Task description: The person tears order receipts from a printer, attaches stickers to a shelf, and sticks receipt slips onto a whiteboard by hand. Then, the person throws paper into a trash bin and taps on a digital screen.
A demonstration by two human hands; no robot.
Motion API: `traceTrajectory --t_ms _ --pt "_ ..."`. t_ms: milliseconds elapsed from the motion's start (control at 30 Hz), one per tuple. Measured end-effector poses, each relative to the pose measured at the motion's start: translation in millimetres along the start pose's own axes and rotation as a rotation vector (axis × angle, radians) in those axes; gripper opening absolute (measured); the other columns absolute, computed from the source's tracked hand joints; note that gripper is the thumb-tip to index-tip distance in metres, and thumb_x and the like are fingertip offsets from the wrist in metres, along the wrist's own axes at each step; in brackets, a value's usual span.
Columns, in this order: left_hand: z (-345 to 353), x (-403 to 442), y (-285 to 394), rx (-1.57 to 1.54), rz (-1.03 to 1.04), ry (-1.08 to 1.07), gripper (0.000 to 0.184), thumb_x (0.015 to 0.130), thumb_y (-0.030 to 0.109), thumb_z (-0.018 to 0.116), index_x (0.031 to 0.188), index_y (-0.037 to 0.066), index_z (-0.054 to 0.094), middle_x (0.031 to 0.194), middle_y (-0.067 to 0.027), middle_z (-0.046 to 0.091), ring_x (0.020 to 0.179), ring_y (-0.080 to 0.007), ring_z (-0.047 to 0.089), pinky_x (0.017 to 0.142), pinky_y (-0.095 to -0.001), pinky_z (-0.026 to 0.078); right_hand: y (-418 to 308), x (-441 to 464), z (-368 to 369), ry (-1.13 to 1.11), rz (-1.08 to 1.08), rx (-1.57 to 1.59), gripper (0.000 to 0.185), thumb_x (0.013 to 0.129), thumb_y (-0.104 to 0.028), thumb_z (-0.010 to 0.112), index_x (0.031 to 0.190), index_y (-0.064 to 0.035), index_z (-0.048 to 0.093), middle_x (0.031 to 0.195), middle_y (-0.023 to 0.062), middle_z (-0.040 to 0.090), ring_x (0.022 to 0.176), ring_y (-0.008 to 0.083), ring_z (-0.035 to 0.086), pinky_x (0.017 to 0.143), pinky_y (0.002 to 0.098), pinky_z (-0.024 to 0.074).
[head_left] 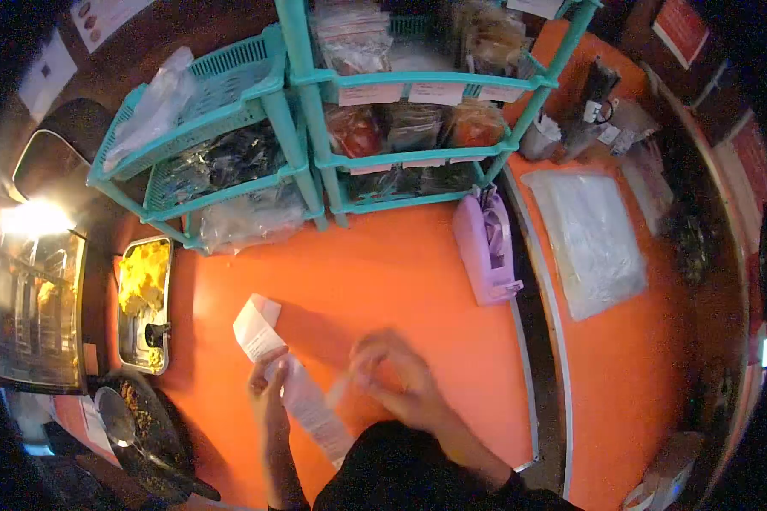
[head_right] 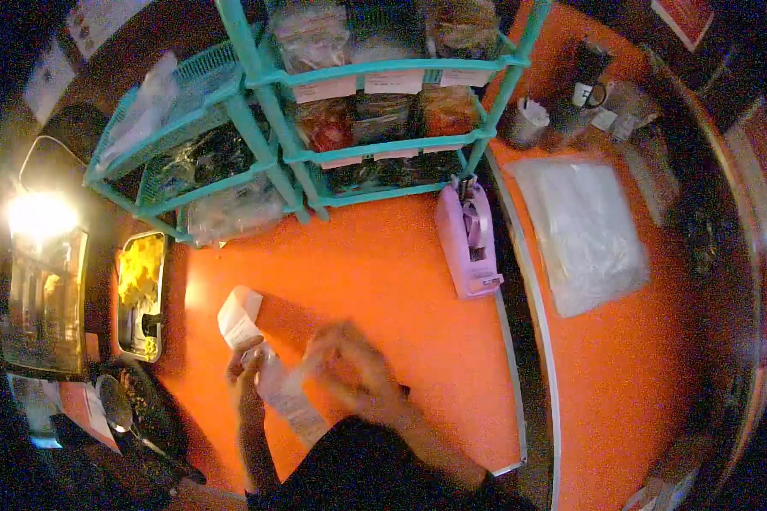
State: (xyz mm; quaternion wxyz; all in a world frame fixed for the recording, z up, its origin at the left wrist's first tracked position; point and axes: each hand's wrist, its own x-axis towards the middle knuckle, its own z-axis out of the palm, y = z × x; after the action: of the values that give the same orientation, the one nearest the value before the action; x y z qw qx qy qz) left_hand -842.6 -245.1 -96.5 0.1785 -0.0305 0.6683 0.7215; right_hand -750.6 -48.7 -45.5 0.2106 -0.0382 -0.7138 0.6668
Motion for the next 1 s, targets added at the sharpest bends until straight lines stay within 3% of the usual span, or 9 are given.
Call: traceTrajectory --t_ms 67,200,267,333,600,667,833,933,1000 --pt "8 -2 0 0.107 0.059 0.009 0.018 0.088 0.006 0.059 0.104 0.002 0.064 0.1 -0.0044 0.063 0.096 -0.013 0.056 0.085 -0.0274 0.044 3 32 -25 0.183 -0.06 -0.14 0.027 0.081 -0.013 0.07 0.103 -0.0066 0.055 0.093 0.0059 0.057 0.085 0.0184 0.053 0.076 0.03 0.0434" --pt "7 4 -38 0.374 0.216 0.007 0.012 0.09 0.006 0.057 0.099 0.001 0.064 0.098 -0.0055 0.065 0.096 -0.0146 0.056 0.088 -0.0295 0.043 8 112 -67 0.511 -0.249 -0.369 0.031 0.078 -0.016 0.073 0.101 -0.0061 0.055 0.092 0.0036 0.057 0.081 0.0157 0.05 0.073 0.0297 0.0418" --pt "4 8 -56 0.425 0.274 0.021 0.011 0.09 0.006 0.056 0.097 0.001 0.064 0.097 -0.006 0.065 0.096 -0.0148 0.057 0.088 -0.0293 0.043 5 153 -76 0.662 -0.323 -0.168 0.032 0.076 -0.013 0.077 0.097 -0.0061 0.055 0.089 -0.0003 0.051 0.081 0.011 0.047 0.075 0.0248 0.039" --pt "6 9 -61 0.453 0.303 0.032 0.01 0.091 0.006 0.057 0.094 0.001 0.064 0.096 -0.0067 0.065 0.094 -0.0151 0.057 0.087 -0.0292 0.043 -6 184 -87 0.738 -0.548 -0.357 0.032 0.076 -0.013 0.078 0.097 -0.0065 0.054 0.086 -0.0012 0.051 0.078 0.0103 0.046 0.074 0.0243 0.0389" --pt "9 9 -71 0.378 0.306 0.084 0.011 0.093 0.009 0.055 0.093 0.0 0.062 0.092 -0.0091 0.066 0.091 -0.0173 0.059 0.085 -0.0302 0.045 1 241 -101 0.916 -0.649 -0.273 0.036 0.076 -0.013 0.079 0.101 -0.006 0.054 0.088 0.0005 0.054 0.079 0.0089 0.048 0.069 0.0222 0.0402" --pt "5 10 -77 0.423 0.33 0.089 0.011 0.093 0.009 0.055 0.093 0.0 0.062 0.092 -0.009 0.066 0.091 -0.0175 0.059 0.085 -0.0304 0.045 3 249 -101 0.931 -0.787 -0.279 0.036 0.076 -0.013 0.079 0.1 -0.0052 0.053 0.089 0.0004 0.054 0.077 0.0084 0.048 0.068 0.0216 0.0402" --pt "12 8 -67 0.487 0.363 0.089 0.011 0.093 0.009 0.055 0.092 0.001 0.062 0.092 -0.0086 0.065 0.091 -0.0176 0.059 0.085 -0.0307 0.045 8 253 -101 0.944 -0.765 -0.309 0.036 0.076 -0.011 0.079 0.1 -0.0046 0.053 0.091 0.0007 0.053 0.078 0.0087 0.047 0.069 0.0219 0.0401" --pt "19 6 -61 0.455 0.214 0.132 0.011 0.093 0.009 0.054 0.093 0.001 0.062 0.093 -0.0087 0.065 0.092 -0.0176 0.058 0.086 -0.0313 0.045 11 257 -101 0.957 -0.776 -0.306 0.037 0.076 -0.011 0.079 0.1 -0.0047 0.052 0.092 0.0008 0.052 0.079 0.0089 0.047 0.07 0.0219 0.04" --pt "15 7 -63 0.491 0.298 0.096 0.011 0.094 0.01 0.054 0.093 0.002 0.062 0.093 -0.0078 0.065 0.091 -0.0171 0.058 0.085 -0.0305 0.045 11 259 -101 0.961 -0.802 -0.288 0.037 0.076 -0.011 0.079 0.101 -0.0047 0.052 0.093 0.0009 0.052 0.079 0.0092 0.047 0.07 0.022 0.04"
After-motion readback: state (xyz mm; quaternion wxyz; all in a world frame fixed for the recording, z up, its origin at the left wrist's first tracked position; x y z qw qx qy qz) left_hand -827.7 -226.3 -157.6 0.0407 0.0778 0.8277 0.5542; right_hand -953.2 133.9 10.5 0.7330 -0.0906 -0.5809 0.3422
